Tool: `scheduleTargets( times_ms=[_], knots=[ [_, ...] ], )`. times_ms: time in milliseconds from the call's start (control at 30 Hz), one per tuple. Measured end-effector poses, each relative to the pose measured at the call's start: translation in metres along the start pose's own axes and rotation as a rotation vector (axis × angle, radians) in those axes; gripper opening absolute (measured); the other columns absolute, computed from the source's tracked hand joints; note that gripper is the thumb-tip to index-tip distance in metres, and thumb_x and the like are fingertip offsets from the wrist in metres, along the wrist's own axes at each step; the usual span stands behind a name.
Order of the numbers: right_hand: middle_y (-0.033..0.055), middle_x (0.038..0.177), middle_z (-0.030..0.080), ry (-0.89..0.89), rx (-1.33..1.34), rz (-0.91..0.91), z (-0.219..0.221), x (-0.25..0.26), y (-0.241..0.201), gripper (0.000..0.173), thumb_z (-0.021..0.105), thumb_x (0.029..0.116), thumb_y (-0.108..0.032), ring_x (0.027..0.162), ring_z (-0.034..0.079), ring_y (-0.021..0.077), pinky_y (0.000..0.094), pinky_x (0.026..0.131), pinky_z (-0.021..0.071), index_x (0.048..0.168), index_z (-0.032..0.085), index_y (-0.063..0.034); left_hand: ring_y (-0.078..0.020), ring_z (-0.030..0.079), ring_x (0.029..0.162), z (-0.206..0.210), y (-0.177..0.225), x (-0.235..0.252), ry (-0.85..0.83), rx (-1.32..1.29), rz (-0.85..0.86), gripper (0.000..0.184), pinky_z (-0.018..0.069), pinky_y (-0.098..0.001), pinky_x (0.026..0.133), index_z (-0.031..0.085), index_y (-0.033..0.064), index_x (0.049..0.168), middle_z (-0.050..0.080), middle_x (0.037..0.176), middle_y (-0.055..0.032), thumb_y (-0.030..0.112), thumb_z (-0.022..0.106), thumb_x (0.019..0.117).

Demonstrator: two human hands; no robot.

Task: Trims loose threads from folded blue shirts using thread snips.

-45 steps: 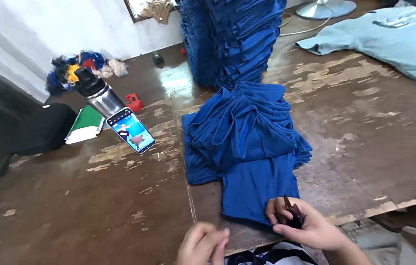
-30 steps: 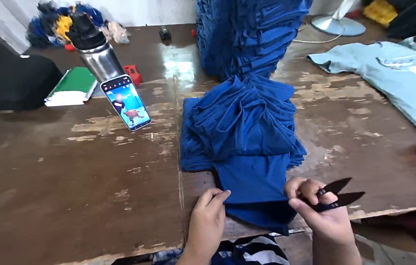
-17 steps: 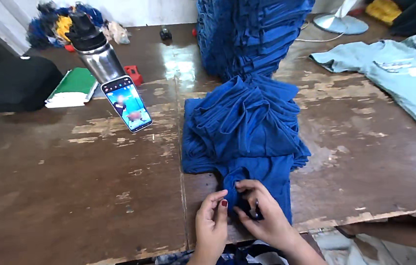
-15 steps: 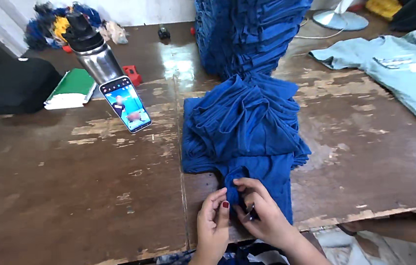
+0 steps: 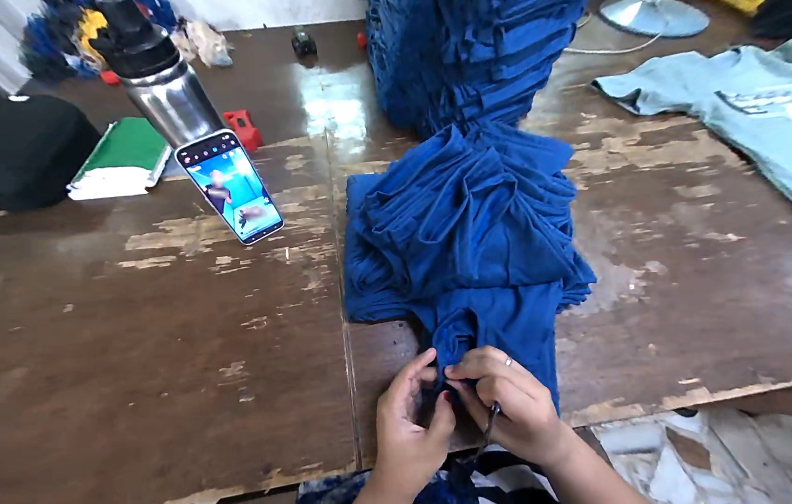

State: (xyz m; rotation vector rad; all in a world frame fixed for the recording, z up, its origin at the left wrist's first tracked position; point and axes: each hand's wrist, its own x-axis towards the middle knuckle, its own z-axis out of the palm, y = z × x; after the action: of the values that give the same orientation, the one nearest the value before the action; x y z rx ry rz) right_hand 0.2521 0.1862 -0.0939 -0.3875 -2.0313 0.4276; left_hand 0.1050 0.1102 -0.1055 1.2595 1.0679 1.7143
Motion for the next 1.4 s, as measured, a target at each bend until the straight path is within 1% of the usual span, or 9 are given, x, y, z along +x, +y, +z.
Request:
scheduleTargets(
  times_ms=[133,300,567,667,767,800,933,1100,1400],
  knots=[
    [0.0084,0.1,0.064,-0.024,0.008,0.02,-0.003,0.002,-0.006,0.017,0.065,0.0943,0.0,0.101,0.064,0.0152,0.0244,0.091,0.0543,0.09,0.05,-0.0076,-0.009,0.069,0.106,0.003,-0.003,-0.001,0.047,0.078,0.012,0.034,0.0573,-0.0243,0.094,0.073,-0.0019,0.117,0.073,0.112,-0.0073,-0.007,0.07,0.0834],
    [0.008,0.099,0.063,-0.042,-0.01,0.02,-0.004,0.004,-0.017,0.016,0.063,0.0935,0.0,0.1,0.063,0.0157,0.0246,0.091,0.0537,0.089,0.05,-0.0082,-0.0072,0.069,0.107,0.005,-0.006,-0.001,0.057,0.099,0.059,0.031,0.0576,-0.0233,0.094,0.076,0.0031,0.114,0.074,0.113,-0.0049,-0.005,0.073,0.0839],
    [0.0084,0.1,0.061,-0.075,0.099,-0.012,0.006,-0.001,-0.03,0.015,0.061,0.0933,0.0,0.099,0.062,0.0172,0.0258,0.091,0.0529,0.091,0.049,-0.0094,-0.0059,0.072,0.098,0.007,-0.003,0.004,0.075,0.236,0.087,0.013,0.0576,-0.0199,0.09,0.078,0.0009,0.099,0.077,0.099,-0.0067,0.002,0.072,0.0882],
    [0.0069,0.108,0.055,-0.072,0.101,0.166,0.003,-0.002,-0.027,0.014,0.06,0.1,-0.016,0.101,0.059,0.0069,0.016,0.09,0.0503,0.093,0.049,-0.01,-0.0059,0.07,0.102,0.003,-0.002,0.003,0.079,0.073,-0.025,0.013,0.0578,-0.0222,0.091,0.077,0.0031,0.103,0.075,0.105,-0.0029,0.006,0.07,0.0928],
    [0.0122,0.109,0.051,-0.173,0.012,0.379,0.0,-0.009,-0.017,0.044,0.049,0.1056,-0.047,0.092,0.054,0.0057,0.0135,0.077,0.0473,0.099,0.052,-0.0034,-0.004,0.068,0.103,-0.001,0.001,0.006,0.132,-0.08,-0.121,0.011,0.057,-0.0222,0.091,0.077,0.0109,0.103,0.073,0.108,0.0034,0.01,0.069,0.0956],
    [0.0129,0.106,0.051,-0.191,-0.016,0.408,-0.001,-0.013,-0.014,0.047,0.046,0.1061,-0.048,0.09,0.054,0.0073,0.0145,0.076,0.047,0.098,0.053,-0.0023,-0.0035,0.067,0.102,-0.003,0.001,0.007,0.146,-0.13,-0.143,0.011,0.0568,-0.0223,0.091,0.077,0.0134,0.103,0.073,0.108,0.0046,0.013,0.069,0.096],
    [0.0106,0.1,0.054,-0.218,-0.047,0.423,-0.007,-0.021,-0.014,0.039,0.05,0.1053,-0.04,0.087,0.054,0.0091,0.0166,0.075,0.0468,0.093,0.056,-0.0035,-0.0029,0.069,0.096,-0.007,0.005,0.009,0.188,-0.252,-0.254,0.009,0.0573,-0.0225,0.087,0.077,0.0139,0.101,0.075,0.104,0.0046,0.013,0.069,0.0963],
    [0.011,0.102,0.057,-0.223,-0.116,0.411,-0.003,-0.029,-0.02,0.039,0.054,0.1031,-0.042,0.089,0.056,0.0134,0.0228,0.077,0.0498,0.09,0.059,-0.006,-0.0027,0.07,0.087,-0.01,0.01,0.01,0.213,-0.354,-0.322,0.007,0.0581,-0.0231,0.083,0.077,0.0139,0.098,0.075,0.094,0.0051,0.015,0.07,0.0958],
    [0.0103,0.097,0.06,-0.162,-0.26,0.445,0.009,-0.022,-0.028,0.04,0.052,0.1028,-0.042,0.086,0.058,0.0161,0.0255,0.072,0.0502,0.087,0.063,-0.0071,-0.0056,0.071,0.096,-0.012,0.007,0.006,0.138,-0.423,-0.228,0.007,0.0586,-0.0238,0.086,0.078,0.0144,0.095,0.076,0.105,-0.0005,0.017,0.078,0.0882]
  ],
)
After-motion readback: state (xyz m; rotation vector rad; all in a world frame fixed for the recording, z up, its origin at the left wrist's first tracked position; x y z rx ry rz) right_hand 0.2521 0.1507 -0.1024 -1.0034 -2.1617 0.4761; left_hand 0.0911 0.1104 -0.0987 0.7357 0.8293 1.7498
